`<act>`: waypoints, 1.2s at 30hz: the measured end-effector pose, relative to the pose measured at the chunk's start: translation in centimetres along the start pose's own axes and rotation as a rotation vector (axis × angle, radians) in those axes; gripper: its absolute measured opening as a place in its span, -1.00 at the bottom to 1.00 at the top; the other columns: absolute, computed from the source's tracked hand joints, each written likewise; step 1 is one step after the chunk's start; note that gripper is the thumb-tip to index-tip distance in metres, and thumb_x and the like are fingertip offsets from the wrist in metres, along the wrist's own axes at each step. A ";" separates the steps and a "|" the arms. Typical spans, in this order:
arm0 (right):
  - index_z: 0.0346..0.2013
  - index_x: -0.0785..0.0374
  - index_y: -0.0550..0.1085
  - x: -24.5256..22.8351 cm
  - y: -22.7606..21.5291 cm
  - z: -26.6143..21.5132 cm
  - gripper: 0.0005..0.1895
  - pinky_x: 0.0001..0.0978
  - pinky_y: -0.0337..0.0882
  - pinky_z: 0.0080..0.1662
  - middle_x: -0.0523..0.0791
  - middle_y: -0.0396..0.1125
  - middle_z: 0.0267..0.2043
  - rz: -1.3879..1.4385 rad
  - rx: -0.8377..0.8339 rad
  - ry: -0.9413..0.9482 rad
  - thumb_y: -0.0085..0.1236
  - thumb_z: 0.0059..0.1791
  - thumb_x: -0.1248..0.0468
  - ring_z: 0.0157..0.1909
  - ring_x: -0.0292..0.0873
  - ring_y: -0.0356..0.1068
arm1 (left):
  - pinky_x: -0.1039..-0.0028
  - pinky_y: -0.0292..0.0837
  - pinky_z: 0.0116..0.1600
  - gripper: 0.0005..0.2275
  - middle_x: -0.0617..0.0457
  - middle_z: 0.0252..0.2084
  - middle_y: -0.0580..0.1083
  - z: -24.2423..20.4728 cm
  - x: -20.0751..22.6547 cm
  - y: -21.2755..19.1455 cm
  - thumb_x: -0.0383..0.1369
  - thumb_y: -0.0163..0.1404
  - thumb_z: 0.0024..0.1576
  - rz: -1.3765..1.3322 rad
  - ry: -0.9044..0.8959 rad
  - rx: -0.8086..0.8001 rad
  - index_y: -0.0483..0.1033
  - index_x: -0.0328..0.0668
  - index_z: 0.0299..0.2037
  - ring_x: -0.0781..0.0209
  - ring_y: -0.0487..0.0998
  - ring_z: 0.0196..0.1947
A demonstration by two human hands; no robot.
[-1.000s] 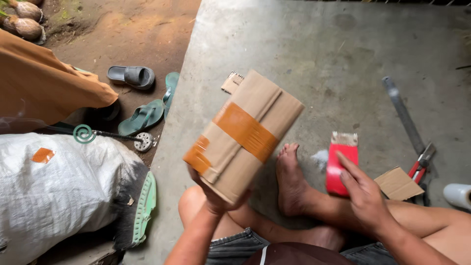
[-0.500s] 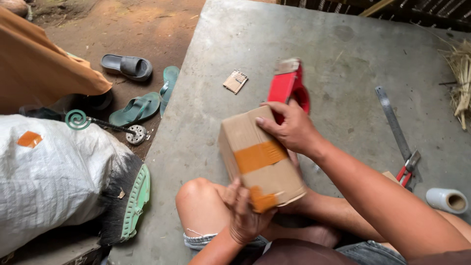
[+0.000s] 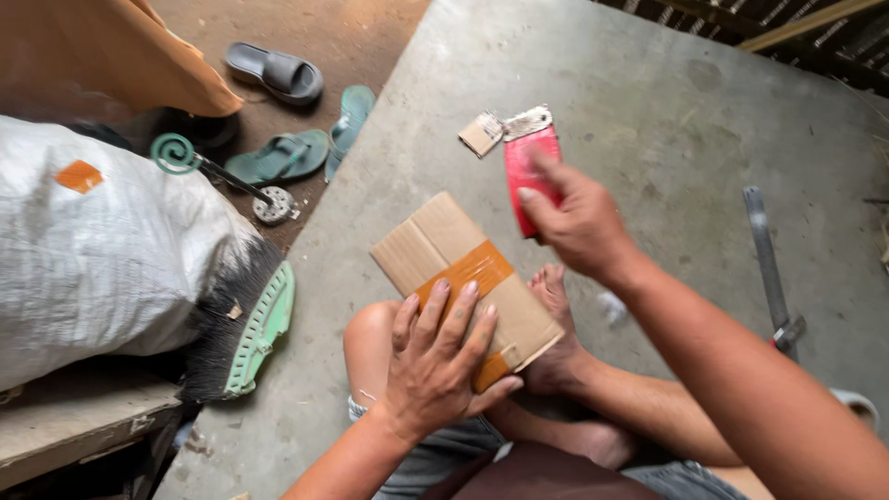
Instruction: The person sits on the floor and uses a handheld tape dispenser to apply orange packing tape to a small cardboard box. They repeatedly wrap tape around the box's length and width, smoothing it down with their hands to secure the package.
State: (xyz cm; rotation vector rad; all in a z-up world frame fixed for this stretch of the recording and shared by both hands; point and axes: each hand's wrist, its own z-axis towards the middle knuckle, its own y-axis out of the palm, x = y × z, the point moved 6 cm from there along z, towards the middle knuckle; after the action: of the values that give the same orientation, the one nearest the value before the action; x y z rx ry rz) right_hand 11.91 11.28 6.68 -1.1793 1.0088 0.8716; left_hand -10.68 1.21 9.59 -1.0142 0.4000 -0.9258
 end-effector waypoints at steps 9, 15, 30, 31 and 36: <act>0.54 0.49 -0.02 0.5 -9.7 -13.1 -0.12 -0.37 0.21 0.32 0.04 0.16 0.44 0.244 0.002 0.031 0.14 0.00 0.38 0.35 -0.20 0.23 | 0.06 -0.07 0.38 -0.24 -0.17 0.40 0.30 3.9 0.4 0.2 0.23 0.05 0.06 -0.082 0.048 -0.129 0.42 -0.27 0.27 -0.21 0.18 0.40; 0.48 0.51 0.00 -1.1 -11.0 -20.2 -0.03 -0.36 0.35 0.10 0.08 0.36 0.15 -0.157 -0.046 -0.137 0.23 -0.15 0.37 0.08 -0.15 0.40 | 0.07 0.03 0.32 -0.35 -0.10 0.18 0.47 6.2 -0.4 -0.2 0.12 0.13 0.05 -0.225 -0.021 -0.108 0.47 -0.26 0.18 -0.13 0.36 0.27; 0.14 0.45 0.34 -4.6 -10.5 -22.8 -0.40 -0.01 0.42 0.03 -0.01 0.45 -0.18 -0.549 -0.350 -0.892 0.25 -0.17 0.37 -0.16 0.00 0.49 | -0.08 0.15 0.27 -0.16 -0.36 0.19 0.42 11.9 -1.3 0.5 0.27 0.07 -0.03 0.258 -0.129 0.040 0.36 -0.31 0.25 -0.29 0.35 0.26; 0.14 0.48 0.33 -3.9 -10.7 -23.1 -0.41 -0.04 0.43 0.03 -0.02 0.45 -0.18 -0.497 -0.340 -0.854 0.27 -0.17 0.40 -0.18 -0.02 0.50 | -0.02 0.18 0.23 -0.05 -0.40 0.20 0.41 12.6 -2.9 0.7 0.38 0.02 -0.06 0.465 -0.171 0.082 0.32 -0.37 0.29 -0.26 0.35 0.25; 0.32 0.49 0.23 0.7 -12.6 -23.4 -0.18 -0.03 0.43 0.12 0.04 0.39 -0.21 -0.507 -0.126 -0.453 0.32 -0.20 0.35 -0.18 0.13 0.46 | 0.07 0.31 0.16 -0.11 -0.32 0.06 0.47 11.3 -8.5 3.7 0.21 0.17 0.01 -0.008 -0.377 -0.286 0.29 -0.48 0.32 -0.26 0.45 0.07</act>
State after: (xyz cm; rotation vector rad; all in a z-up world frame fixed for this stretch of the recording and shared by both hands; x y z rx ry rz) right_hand 20.07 -13.97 8.07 -1.1961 0.2688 0.7488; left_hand -6.26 15.05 11.06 -1.4231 0.2129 -0.6747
